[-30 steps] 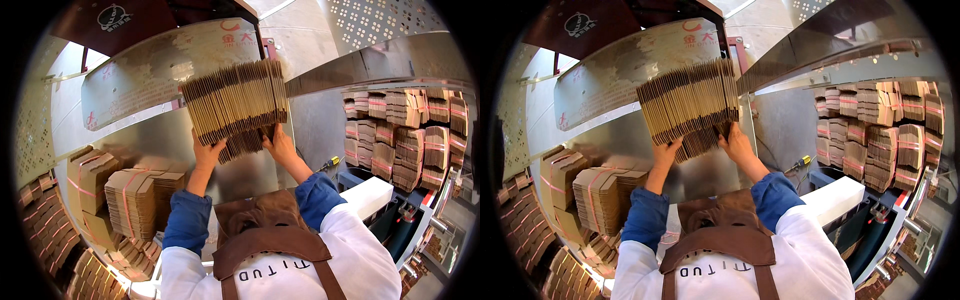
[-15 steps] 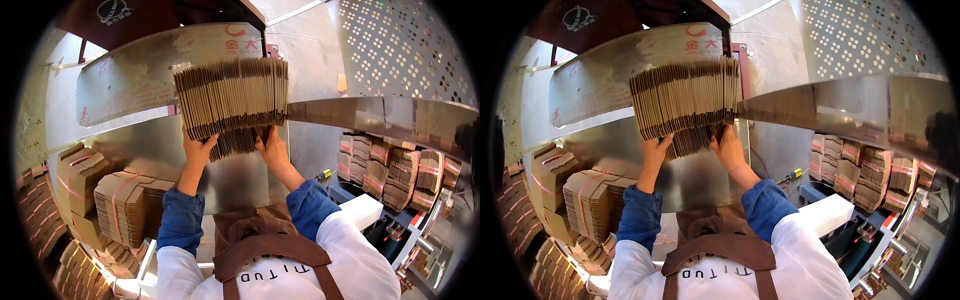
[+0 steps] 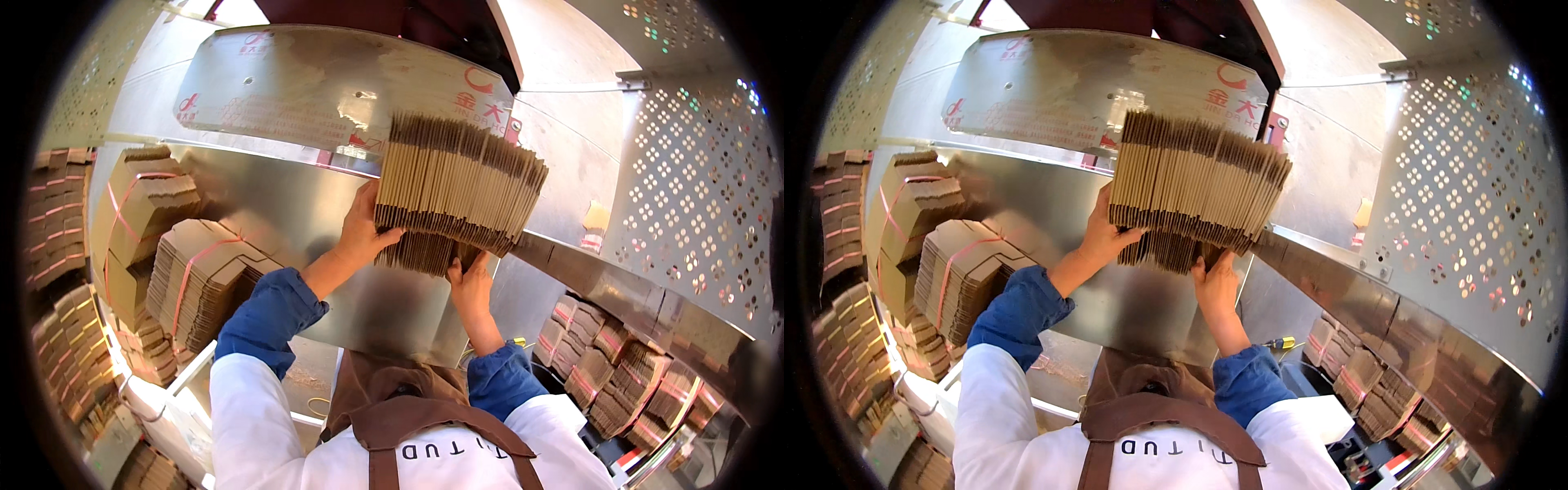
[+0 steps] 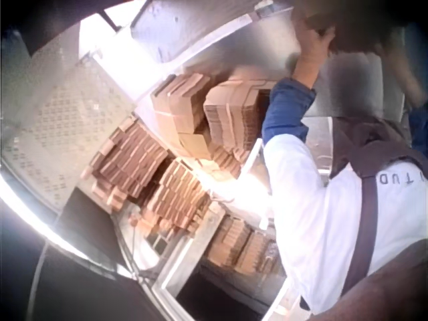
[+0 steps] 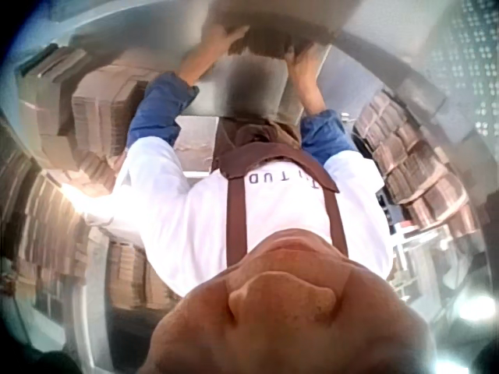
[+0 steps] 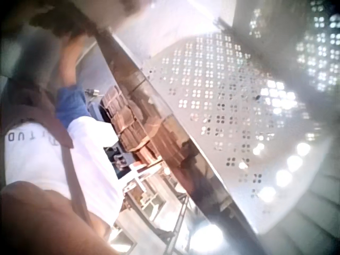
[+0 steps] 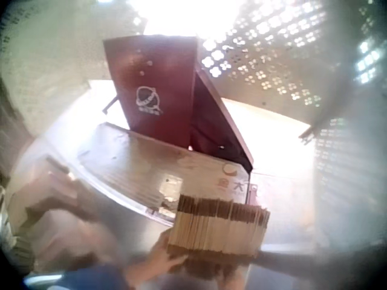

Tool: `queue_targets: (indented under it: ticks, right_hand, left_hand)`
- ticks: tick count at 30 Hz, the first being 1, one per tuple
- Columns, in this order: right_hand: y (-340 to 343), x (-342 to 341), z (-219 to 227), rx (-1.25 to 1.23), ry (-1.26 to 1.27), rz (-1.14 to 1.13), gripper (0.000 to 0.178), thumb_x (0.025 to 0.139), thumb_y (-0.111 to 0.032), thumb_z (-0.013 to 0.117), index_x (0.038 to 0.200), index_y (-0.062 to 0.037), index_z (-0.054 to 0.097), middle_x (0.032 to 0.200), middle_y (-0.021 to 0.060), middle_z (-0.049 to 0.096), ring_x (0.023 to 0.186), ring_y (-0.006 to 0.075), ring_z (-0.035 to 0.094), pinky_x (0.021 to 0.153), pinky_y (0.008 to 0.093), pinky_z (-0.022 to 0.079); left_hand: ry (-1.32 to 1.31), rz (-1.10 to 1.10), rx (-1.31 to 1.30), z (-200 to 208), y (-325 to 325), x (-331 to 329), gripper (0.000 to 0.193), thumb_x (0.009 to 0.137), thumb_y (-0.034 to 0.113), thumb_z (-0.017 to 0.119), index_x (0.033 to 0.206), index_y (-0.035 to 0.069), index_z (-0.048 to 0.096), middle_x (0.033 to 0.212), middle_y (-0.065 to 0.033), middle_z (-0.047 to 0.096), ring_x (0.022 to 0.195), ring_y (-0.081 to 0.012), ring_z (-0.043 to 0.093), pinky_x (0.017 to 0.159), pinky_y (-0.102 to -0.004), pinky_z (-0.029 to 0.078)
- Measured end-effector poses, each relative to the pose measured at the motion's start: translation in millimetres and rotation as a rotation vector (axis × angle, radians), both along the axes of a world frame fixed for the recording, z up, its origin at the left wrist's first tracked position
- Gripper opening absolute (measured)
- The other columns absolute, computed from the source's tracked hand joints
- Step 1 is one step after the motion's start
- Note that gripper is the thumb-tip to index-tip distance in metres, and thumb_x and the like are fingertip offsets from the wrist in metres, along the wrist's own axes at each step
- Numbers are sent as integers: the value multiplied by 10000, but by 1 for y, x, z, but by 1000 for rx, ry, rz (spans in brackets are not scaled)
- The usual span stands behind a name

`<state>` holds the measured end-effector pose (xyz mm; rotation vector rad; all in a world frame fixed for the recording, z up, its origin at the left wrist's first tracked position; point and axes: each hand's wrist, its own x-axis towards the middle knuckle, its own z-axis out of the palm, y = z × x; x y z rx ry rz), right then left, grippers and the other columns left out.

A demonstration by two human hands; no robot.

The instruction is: The person stacks flat corrugated cardboard sheets into neat piles on a metal table. They then secure the stacks with pink rubber bands and move the finished bundles to a nearby area. The process is repeated multiple times throughout the clip.

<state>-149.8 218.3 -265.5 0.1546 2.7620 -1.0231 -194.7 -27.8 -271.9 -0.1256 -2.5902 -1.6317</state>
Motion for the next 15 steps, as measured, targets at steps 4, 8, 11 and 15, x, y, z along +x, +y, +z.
queue_targets:
  ticks: [4, 8, 11, 15]
  right_hand:
    - [0, 1, 3, 17, 53, 18, 557, 863, -190, 620, 1250, 58, 306, 930, 311, 618, 828, 506, 596, 688, 539, 488]
    - [-2, 0, 10, -23, 56, -19, 552, 863, -196, 623, 1243, 64, 319, 909, 310, 619, 809, 505, 598, 666, 530, 493]
    - [2, 2, -1, 34, 61, 11, 566, 864, -210, 622, 1248, 70, 316, 904, 311, 620, 793, 507, 598, 659, 526, 497]
    - [1, 2, -3, 41, 76, -8, 553, 872, -226, 610, 1236, 68, 315, 884, 317, 617, 794, 521, 588, 661, 542, 485]
  left_hand:
    - [43, -23, -29, -7, -2, -2, 927, 677, 226, 778, 1428, 14, 277, 1368, -234, 411, 1274, -430, 389, 1069, -461, 354]
    - [67, -26, -32, -10, 0, -5, 920, 681, 230, 776, 1424, 5, 282, 1377, -253, 393, 1285, -439, 374, 1075, -467, 346]
    - [75, -34, -77, -9, -1, -6, 905, 686, 233, 773, 1415, -3, 292, 1371, -254, 394, 1280, -440, 376, 1072, -470, 347]
    - [39, -16, -32, -3, 2, -6, 889, 691, 232, 771, 1401, -21, 298, 1354, -258, 402, 1265, -444, 386, 1067, -469, 352]
